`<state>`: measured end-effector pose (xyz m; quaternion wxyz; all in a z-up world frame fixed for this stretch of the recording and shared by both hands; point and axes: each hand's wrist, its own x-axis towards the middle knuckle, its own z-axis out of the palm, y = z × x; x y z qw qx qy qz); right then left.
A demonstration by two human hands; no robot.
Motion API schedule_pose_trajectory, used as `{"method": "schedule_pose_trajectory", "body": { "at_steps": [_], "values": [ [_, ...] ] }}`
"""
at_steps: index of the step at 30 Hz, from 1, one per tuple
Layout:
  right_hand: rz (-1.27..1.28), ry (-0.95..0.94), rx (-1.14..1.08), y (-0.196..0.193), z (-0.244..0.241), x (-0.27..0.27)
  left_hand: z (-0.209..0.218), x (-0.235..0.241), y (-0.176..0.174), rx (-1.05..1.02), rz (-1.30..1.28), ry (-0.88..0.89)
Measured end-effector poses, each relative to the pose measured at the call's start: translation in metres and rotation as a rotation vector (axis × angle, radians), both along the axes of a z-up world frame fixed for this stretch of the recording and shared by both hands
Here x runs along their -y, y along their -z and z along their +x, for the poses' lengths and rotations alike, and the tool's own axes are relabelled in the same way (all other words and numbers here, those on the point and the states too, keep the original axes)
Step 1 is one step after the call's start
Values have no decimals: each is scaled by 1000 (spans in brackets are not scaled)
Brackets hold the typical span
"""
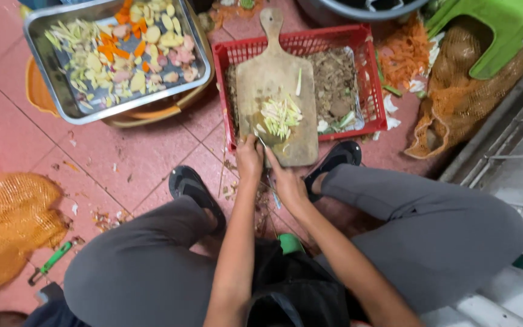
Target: Chopping lemongrass and preparing other vegetables on a wooden cutting board while sitting on the floor.
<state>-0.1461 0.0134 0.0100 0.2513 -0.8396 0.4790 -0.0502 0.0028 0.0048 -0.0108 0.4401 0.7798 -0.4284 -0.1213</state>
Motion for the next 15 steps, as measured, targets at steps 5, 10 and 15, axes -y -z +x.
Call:
{"method": "schedule_pose_trajectory", "body": {
  "at_steps": [5, 10, 15],
  "values": [
    [67, 0, -73, -1, 16, 13, 1, -2, 2, -38, -40, 76],
    [194, 23, -110, -10, -35, -26, -4, -8, 2, -40, 16, 56],
    [87, 37, -60, -29, -34, -22, -3, -8, 5, -18, 10, 45]
  ]
}}
